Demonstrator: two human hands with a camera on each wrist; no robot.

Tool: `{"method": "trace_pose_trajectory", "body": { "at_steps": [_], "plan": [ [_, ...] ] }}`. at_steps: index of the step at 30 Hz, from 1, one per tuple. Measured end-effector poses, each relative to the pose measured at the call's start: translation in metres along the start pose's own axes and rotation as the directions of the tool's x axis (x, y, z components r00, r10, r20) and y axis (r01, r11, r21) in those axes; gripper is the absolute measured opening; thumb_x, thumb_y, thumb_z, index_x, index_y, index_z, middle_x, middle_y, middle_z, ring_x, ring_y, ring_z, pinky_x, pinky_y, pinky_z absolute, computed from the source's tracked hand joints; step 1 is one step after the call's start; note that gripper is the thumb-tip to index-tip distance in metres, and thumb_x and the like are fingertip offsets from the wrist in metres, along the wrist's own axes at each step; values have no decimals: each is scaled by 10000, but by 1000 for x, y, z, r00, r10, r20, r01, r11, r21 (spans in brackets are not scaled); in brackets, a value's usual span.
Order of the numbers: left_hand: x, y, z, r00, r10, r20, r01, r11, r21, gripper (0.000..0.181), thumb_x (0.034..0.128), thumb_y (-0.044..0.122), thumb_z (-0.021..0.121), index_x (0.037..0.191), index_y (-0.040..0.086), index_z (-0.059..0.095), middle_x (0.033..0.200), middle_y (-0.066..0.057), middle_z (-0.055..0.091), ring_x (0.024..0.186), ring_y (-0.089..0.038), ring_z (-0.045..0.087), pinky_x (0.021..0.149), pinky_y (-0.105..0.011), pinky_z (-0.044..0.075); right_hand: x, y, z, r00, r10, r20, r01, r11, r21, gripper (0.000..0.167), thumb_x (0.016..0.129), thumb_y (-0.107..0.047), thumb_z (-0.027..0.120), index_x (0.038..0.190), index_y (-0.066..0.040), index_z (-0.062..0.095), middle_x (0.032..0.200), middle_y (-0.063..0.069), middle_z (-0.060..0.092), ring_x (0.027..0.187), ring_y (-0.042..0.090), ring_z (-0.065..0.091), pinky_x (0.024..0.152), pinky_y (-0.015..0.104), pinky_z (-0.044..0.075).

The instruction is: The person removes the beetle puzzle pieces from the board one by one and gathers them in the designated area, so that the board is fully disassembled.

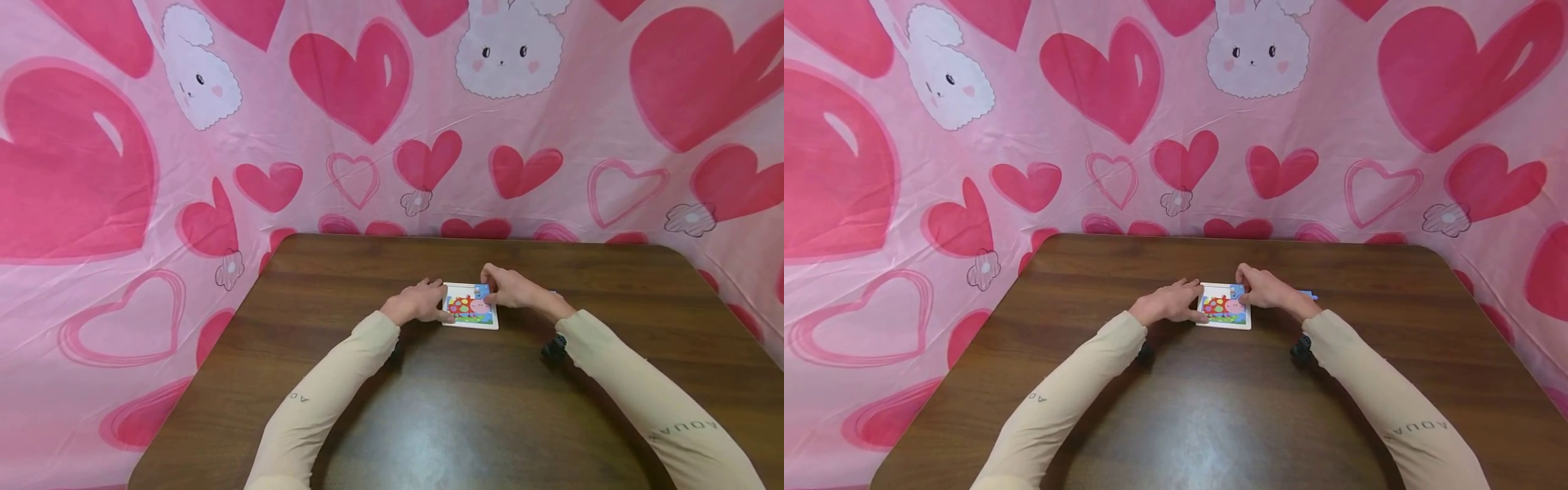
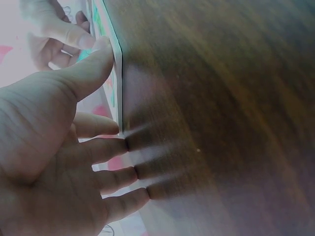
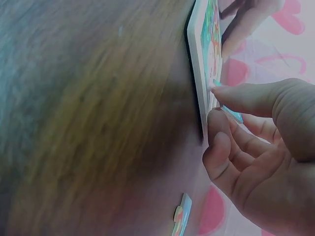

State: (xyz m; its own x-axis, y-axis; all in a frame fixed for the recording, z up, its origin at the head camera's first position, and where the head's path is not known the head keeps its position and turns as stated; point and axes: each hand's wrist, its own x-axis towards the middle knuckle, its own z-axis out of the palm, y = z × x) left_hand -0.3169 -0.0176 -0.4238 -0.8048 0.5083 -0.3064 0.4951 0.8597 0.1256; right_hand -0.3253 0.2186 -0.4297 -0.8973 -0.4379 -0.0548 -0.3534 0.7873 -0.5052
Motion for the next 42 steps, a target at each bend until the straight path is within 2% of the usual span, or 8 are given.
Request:
{"method": "trace_pose_trajectory", "body": {
  "at_steps": [8, 16, 24, 35, 42],
  "plan": [
    [1, 0, 0, 1000, 1, -1, -1, 1000, 3, 816, 874, 595, 629, 1524, 187, 354, 1633, -49, 260, 1507, -297, 235, 1169, -496, 318, 0, -2, 0, 1000, -8, -6, 8, 1000, 14, 276, 877, -89, 715, 1068, -84, 515, 848, 71, 557, 761, 204, 507, 673, 305, 423],
    [-1, 0, -1, 1000, 6, 2, -6, 1000, 1, 808, 883, 590, 621, 1527, 186, 348, 1635, -54, 251, 1509, -305, 226, 1176, -495, 306, -6, 1, -7, 998, 66, 24, -69, 990, 121, 276, 917, -140, 679, 1148, -84, 540, 795, 89, 617, 579, 200, 569, 571, 301, 485],
    [-2, 1, -1, 1000, 6, 5, -6, 1000, -10, 798, 886, 576, 626, 1522, 179, 353, 1638, -53, 242, 1511, -303, 215, 1180, -501, 296, -13, 10, -13, 996, 84, 41, -91, 975, 205, 287, 944, -158, 640, 1202, -72, 548, 825, 117, 680, 593, 233, 621, 568, 327, 514],
    [0, 1, -1, 1000, 6, 0, -6, 1000, -21, 802, 885, 576, 627, 1521, 171, 351, 1639, -55, 240, 1512, -307, 211, 1181, -516, 287, -23, 28, -28, 994, 99, 45, -108, 944, 311, 281, 970, -137, 607, 1221, -40, 526, 863, 171, 686, 601, 256, 629, 515, 350, 515],
    [-1, 1, -1, 1000, 4, 6, -4, 1000, -11, 809, 883, 580, 626, 1524, 171, 348, 1638, -56, 241, 1512, -302, 213, 1183, -501, 290, -33, 43, -32, 993, 114, 25, -116, 937, 330, 318, 981, -144, 591, 1257, -17, 497, 853, 159, 707, 584, 234, 639, 456, 325, 484]
  ]
}}
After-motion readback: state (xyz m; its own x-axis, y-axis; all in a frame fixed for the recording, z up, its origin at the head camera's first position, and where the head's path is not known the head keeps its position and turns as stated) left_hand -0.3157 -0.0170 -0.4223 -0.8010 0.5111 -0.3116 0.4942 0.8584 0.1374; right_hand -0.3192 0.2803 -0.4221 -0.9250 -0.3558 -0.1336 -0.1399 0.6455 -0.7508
